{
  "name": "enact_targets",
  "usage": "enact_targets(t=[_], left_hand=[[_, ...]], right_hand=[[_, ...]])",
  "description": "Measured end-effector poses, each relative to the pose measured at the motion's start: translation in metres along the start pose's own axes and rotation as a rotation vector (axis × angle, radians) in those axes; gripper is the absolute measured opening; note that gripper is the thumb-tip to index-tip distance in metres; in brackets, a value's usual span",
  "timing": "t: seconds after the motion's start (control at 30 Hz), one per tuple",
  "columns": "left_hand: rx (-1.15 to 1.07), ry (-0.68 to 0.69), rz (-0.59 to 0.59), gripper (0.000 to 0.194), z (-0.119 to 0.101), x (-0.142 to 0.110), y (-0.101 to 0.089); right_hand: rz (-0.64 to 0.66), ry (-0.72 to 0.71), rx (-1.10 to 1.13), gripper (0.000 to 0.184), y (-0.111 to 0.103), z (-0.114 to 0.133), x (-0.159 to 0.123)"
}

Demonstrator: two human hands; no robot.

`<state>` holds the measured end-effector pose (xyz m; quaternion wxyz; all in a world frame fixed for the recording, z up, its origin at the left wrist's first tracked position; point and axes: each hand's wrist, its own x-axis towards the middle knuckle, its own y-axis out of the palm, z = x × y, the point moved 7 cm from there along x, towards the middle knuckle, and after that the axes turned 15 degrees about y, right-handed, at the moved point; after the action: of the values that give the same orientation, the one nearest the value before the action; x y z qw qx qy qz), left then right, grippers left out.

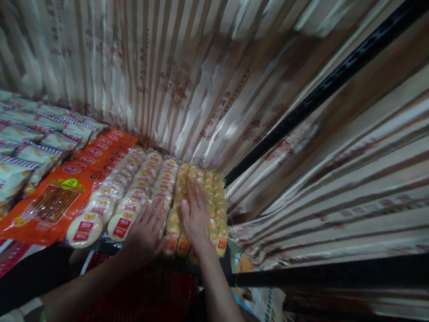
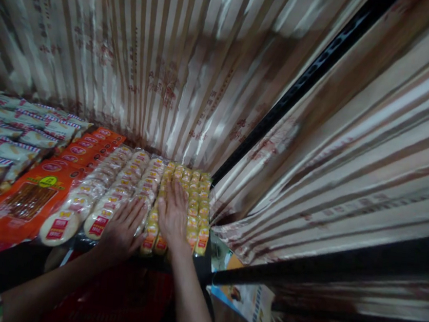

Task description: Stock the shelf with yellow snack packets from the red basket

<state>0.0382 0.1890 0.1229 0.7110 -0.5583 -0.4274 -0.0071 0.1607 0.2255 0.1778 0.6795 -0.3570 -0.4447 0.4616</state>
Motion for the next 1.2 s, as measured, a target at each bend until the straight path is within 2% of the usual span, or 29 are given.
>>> enact_targets(t=[0.27,0.47,0.67,0.9,1.2], left_hand=[[0.037,0.020,0.001,0.056,-0.009,-0.002,0.001],[0.071,0.073,-0.012,0.057,-0.028,-0.006,0.001],[0.084,0.134,0.004,0.057,-0.046,-0.003,-0.005],[0.122,0.160,0.054,0.057,-0.058,-0.003,-0.005],[0.086,0.194,0.069,0.055,-0.080,0.000,0.000]], right_hand=[[-0.225,0.297,0.064,0.056,-0.015,-0.077,-0.072],[-0.251,0.450,0.175,0.060,-0.011,-0.114,-0.098],[-0.354,0.468,0.400,0.060,-0.003,-0.136,-0.103],[-0.292,0.530,0.536,0.064,0.012,-0.150,-0.104],[-0.244,0.587,0.519,0.069,0.020,-0.151,-0.105]])
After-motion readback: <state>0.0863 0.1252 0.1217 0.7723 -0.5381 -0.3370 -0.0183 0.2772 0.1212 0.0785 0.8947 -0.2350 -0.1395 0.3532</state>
